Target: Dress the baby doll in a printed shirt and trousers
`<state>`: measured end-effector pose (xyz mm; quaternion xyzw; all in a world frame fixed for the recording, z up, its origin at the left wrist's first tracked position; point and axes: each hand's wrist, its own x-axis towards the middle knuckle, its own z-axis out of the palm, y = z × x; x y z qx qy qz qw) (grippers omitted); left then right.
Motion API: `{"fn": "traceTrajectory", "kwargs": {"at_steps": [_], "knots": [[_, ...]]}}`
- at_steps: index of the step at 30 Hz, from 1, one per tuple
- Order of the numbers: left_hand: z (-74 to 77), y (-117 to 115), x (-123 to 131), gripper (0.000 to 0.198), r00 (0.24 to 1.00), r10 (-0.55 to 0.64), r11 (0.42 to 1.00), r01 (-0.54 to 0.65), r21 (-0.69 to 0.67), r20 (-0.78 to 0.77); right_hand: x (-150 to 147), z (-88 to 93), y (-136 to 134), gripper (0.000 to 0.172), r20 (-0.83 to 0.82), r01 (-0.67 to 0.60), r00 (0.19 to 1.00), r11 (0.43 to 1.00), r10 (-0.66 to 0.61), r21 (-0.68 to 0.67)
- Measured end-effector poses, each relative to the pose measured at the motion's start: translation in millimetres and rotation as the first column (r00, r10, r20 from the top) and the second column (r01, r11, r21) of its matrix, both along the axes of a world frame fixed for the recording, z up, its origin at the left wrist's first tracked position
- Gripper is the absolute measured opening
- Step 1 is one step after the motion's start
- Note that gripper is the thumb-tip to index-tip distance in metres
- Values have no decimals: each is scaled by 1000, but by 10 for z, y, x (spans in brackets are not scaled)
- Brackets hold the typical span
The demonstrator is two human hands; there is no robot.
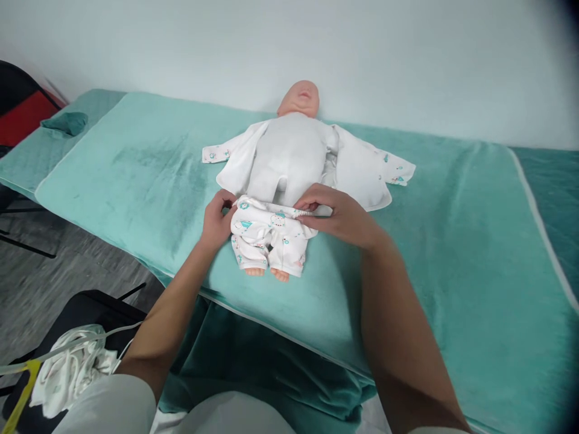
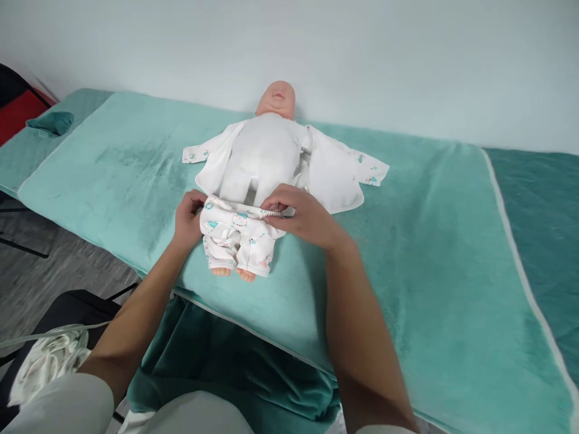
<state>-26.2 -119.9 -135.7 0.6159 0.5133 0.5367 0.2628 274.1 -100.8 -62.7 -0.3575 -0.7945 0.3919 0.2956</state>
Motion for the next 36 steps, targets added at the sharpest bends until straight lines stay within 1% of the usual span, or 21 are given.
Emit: {"fn": "traceTrajectory", "kwargs": {"at_steps": [2,4,6,9,11,12,15,18,20,23,26,28,29,31,33,35,36], "knots": [[-24,-28,32,18,995,67,996,-62,61,-75,-35,8,-15,20,-4,5,1000,1000,-5,-5],[-10,-48,48,17,991,66,996,-58,72,-116,-57,8,-34,20,-9,30,1000,999,-30,-24],[31,-56,47,20,991,9,1000,-5,30,-131,-66,-2,-51,21,-16,65,998,996,-66,-58],[100,-50,30,35,994,-78,994,72,-80,-82,-70,-40,-66,22,-32,116,992,990,-119,-81],[130,-38,21,46,996,-85,988,82,-134,-17,-74,-77,-65,22,-47,154,986,985,-158,-79],[139,-31,20,48,997,-78,985,79,-154,10,-76,-97,-60,22,-56,175,982,982,-180,-77],[156,-14,32,44,996,-80,975,86,-204,34,-75,-169,-32,22,-107,253,961,967,-256,-42],[181,-9,53,45,993,-114,965,108,-239,-12,-53,-259,20,23,-193,332,926,943,-324,5],[201,-11,60,46,990,-134,957,121,-264,-32,-33,-323,62,27,-241,360,906,933,-348,8],[219,-12,60,45,988,-156,942,145,-303,-11,-22,-398,117,32,-270,410,881,912,-388,27],[217,-5,50,44,985,-171,931,167,-324,14,-48,-434,148,29,-246,519,838,851,-487,80],[207,6,41,43,983,-182,938,179,-296,17,-76,-446,157,26,-235,575,806,813,-544,92],[201,12,36,41,982,-189,945,187,-269,17,-86,-451,160,26,-230,590,796,803,-560,87],[190,21,24,39,977,-211,951,211,-224,26,-85,-456,167,28,-207,594,793,803,-573,53],[181,23,13,38,972,-233,945,237,-224,43,-48,-451,177,33,-155,572,809,820,-566,-10],[178,14,7,37,968,-245,933,252,-256,60,21,-433,188,41,-54,520,850,851,-524,-71],[178,7,6,36,967,-243,929,253,-271,70,62,-421,193,45,2,481,875,872,-483,-90]]}}
